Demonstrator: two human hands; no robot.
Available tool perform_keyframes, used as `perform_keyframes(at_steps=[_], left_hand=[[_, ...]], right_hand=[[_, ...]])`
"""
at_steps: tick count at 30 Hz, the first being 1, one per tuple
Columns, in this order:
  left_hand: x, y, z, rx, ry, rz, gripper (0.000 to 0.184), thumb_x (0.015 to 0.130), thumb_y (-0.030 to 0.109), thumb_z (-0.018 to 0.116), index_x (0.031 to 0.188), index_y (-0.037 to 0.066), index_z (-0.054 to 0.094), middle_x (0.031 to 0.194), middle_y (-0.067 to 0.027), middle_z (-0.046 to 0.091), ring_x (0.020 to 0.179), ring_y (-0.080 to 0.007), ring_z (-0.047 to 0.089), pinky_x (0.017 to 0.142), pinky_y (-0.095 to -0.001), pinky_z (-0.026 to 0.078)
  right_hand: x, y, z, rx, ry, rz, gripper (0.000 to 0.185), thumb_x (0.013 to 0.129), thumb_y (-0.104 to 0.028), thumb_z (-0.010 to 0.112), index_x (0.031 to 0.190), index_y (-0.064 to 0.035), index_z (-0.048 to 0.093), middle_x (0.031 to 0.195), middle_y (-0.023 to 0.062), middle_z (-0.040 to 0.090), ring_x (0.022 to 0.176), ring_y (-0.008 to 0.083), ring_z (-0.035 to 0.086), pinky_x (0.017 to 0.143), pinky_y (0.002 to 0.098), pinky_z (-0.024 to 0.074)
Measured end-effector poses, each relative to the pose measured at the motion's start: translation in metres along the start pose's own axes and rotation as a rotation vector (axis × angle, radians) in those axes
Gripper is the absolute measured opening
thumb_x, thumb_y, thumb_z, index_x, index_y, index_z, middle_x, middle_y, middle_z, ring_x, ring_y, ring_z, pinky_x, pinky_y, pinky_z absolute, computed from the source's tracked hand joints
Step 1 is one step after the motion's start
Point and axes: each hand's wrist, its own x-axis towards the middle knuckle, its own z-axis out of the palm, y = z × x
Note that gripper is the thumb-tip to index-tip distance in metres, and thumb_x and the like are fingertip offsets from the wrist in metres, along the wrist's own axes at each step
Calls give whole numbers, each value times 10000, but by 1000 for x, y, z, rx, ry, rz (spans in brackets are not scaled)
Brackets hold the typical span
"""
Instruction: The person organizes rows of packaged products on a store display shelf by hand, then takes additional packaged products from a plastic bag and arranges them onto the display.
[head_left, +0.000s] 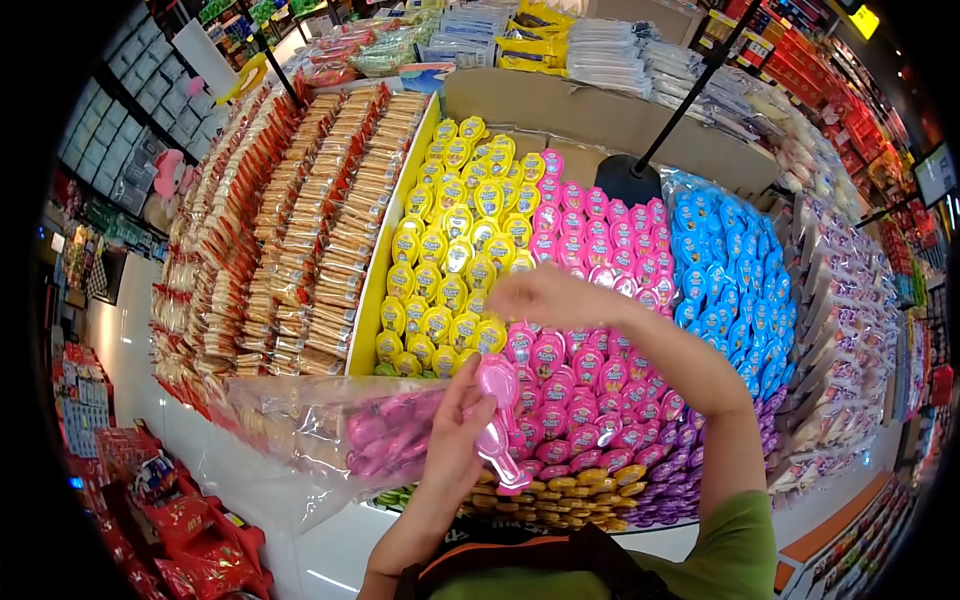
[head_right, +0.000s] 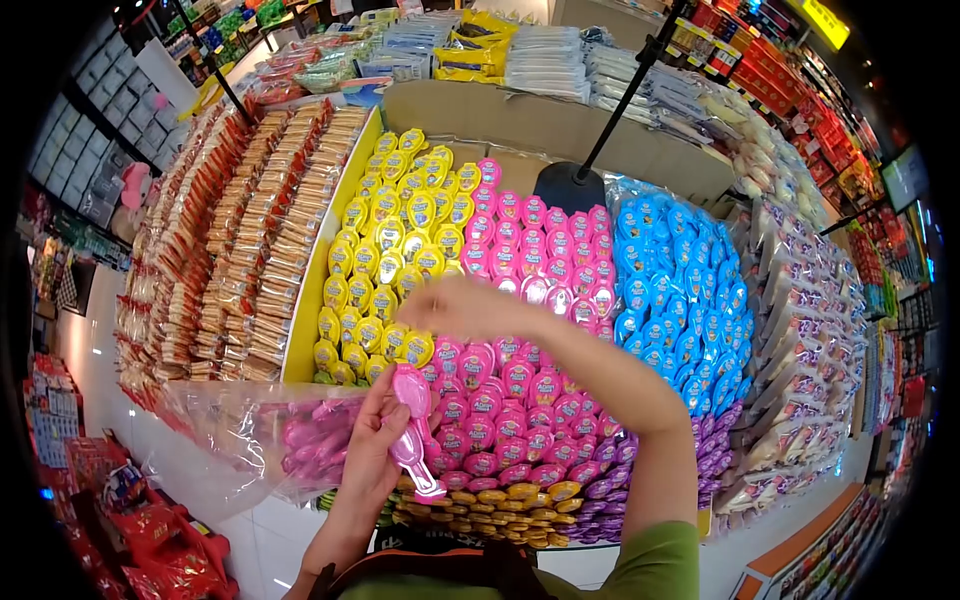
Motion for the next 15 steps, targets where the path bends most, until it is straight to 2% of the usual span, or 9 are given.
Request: perform_keyframes(at_steps=[2,5,8,9,12,14,15], left_hand=[[1,-2,4,20,-1,34,593,903,-30,542,1434,72,299,1209,-142,544,1160,-268,544,973,-424,486],[-1,-6,9,133,69,95,568,910,-13,545,1422,68,314,1204,-167,550,1168,-247,540,992,-405,463],[-1,-3,4,10,52,57,518,923,3,529,1400,58,336,1215,-179,549,1160,-267,546,989,-415,465],[-3,-2,6,-37,25,58,414,938,23,507,1339,41,405,1214,-179,556,1139,-294,561,951,-431,493],[-9,0,3,-66,-15,-92,333,944,30,498,1275,29,468,1172,-169,577,1082,-305,589,907,-436,521],[-13,-3,4,-81,-36,-122,253,943,33,503,1196,28,521,1084,-141,597,979,-255,611,854,-414,542],[-15,-5,1,-78,-41,-138,243,943,34,505,1185,30,524,1061,-132,599,955,-243,612,845,-408,545]], right_hand=[[-21,-36,9,-1,-283,27,372,906,-367,589,951,-2,639,795,121,661,724,193,634,639,349,493],[-38,-26,29,5,-122,-77,364,891,-366,611,960,-8,610,751,93,654,683,148,616,610,314,492],[-46,-28,15,388,-10,347,323,861,-342,645,958,-40,581,738,70,640,686,94,597,557,269,468],[-46,-23,7,449,154,298,271,851,-292,640,946,-51,560,756,67,634,696,94,596,560,263,470],[-31,15,-30,629,636,122,166,822,-143,626,912,-83,500,809,60,616,727,95,591,570,246,476],[-20,39,-63,705,853,100,163,803,-84,591,905,-102,464,815,50,624,726,88,592,563,220,464],[-16,46,-80,712,903,184,164,825,-97,596,920,-95,462,812,56,618,741,98,593,585,221,470]])
